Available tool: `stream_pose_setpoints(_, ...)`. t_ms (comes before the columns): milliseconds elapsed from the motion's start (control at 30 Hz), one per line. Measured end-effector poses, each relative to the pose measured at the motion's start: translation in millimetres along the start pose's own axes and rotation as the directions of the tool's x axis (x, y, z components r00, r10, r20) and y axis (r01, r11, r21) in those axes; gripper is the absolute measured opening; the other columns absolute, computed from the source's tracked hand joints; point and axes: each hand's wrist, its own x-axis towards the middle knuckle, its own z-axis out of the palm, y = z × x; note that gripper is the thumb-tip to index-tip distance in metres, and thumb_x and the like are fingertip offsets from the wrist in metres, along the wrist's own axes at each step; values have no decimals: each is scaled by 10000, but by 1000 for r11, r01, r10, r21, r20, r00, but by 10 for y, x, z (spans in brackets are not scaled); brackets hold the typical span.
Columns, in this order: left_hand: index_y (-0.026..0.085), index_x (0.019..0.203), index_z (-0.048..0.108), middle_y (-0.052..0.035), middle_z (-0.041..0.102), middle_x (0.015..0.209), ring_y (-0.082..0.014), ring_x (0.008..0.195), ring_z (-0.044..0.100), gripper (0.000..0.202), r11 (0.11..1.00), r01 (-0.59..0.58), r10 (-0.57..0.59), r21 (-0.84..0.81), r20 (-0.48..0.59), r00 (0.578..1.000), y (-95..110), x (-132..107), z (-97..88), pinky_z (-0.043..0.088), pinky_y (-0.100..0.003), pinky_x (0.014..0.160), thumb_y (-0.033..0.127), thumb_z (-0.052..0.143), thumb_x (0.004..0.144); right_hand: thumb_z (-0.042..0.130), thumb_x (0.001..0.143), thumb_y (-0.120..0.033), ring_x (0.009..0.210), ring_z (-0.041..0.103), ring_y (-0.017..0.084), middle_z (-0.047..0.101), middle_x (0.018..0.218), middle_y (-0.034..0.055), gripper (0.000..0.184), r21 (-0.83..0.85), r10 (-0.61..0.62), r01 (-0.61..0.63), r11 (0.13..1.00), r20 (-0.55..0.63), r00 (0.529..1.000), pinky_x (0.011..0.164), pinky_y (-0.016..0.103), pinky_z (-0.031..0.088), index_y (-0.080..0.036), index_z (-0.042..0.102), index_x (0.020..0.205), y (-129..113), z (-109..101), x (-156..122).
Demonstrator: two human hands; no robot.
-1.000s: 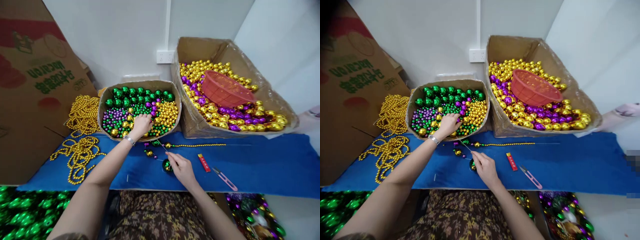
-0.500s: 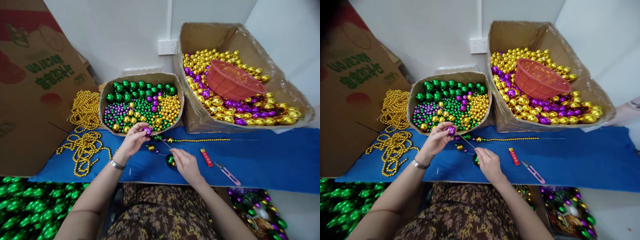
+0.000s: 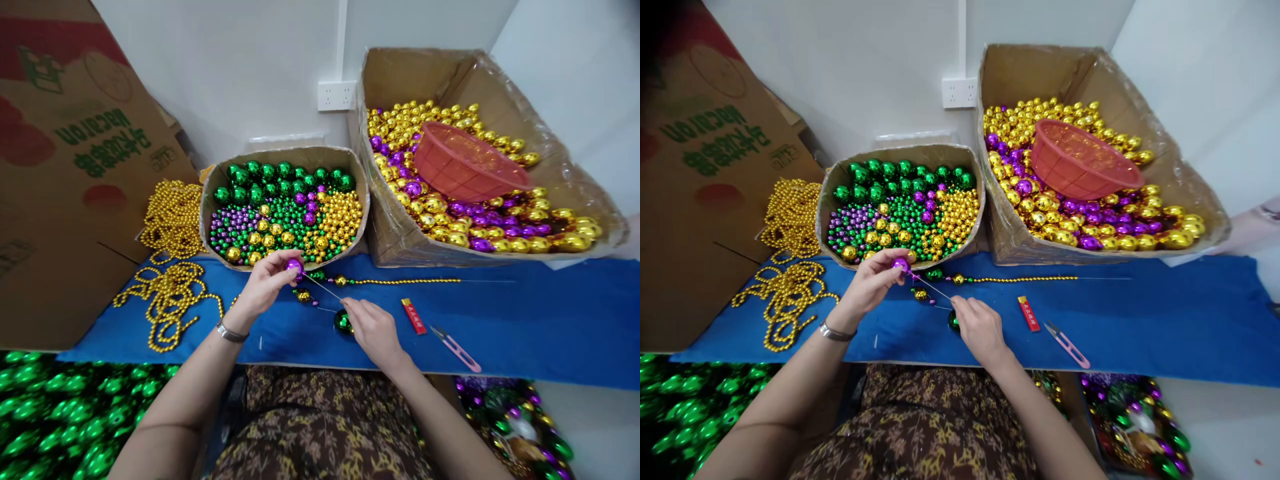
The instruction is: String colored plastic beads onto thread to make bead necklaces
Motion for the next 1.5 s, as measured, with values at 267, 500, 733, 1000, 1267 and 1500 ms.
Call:
stream_pose_setpoints(267, 161, 987, 670, -57, 685, 950, -119, 788, 602, 314, 999, 14, -13, 47, -15, 1000, -153, -69, 138, 502, -217, 685, 264, 784, 713, 383, 1001, -261, 785, 676, 161, 726, 873, 66, 304, 218, 31, -48, 975, 80, 996, 744, 260, 521, -174, 672, 1040, -35, 24, 8)
stream_pose_setpoints(500, 152, 945, 663, -48, 684, 908, -103, 756, 597, 345, 996, 65, -70, -58, -79, 994, -202, -120, 183, 501, -187, 636, 235, 827, 654, 405, 992, -245, 752, 678, 165, 731, 861, 71, 288, 147, 51, -58, 987, 48, 998, 721, 271, 527, -179, 680, 1046, -27, 90, -62)
stream_pose_setpoints(733, 156, 945, 655, -54, 691, 927, -113, 736, 614, 336, 997, 65, -70, -49, -105, 992, -207, -155, 204, 526, -209, 629, 241, 818, 663, 386, 995, -240, 775, 681, 173, 734, 889, 74, 303, 166, 38, -48, 985, 65, 997, 729, 287, 536, -181, 677, 1054, -44, 98, -77)
stream_pose_setpoints(1000, 162, 957, 635, -55, 679, 962, -159, 784, 663, 369, 997, 43, -47, -65, -67, 997, -191, -199, 241, 585, -293, 679, 229, 827, 649, 406, 992, -232, 695, 649, 162, 714, 790, 53, 280, 52, 17, -20, 998, 50, 999, 672, 267, 497, -188, 680, 1034, -13, 113, -105)
stream_pose_setpoints(1267, 156, 951, 644, -52, 675, 939, -136, 742, 648, 353, 997, 47, -50, -64, -54, 997, -180, -199, 248, 589, -274, 661, 235, 823, 656, 369, 1001, -255, 793, 684, 169, 731, 888, 65, 306, 253, 37, -60, 966, 96, 995, 735, 281, 543, -190, 667, 1029, -29, 80, -81)
stream_pose_setpoints(1500, 162, 947, 648, -47, 679, 927, -145, 735, 656, 348, 997, 53, -56, -63, -59, 997, -206, -216, 254, 582, -286, 661, 239, 822, 656, 407, 989, -241, 702, 666, 172, 713, 783, 68, 287, 113, 36, -42, 993, 48, 998, 681, 280, 529, -179, 684, 1028, -25, 106, -107)
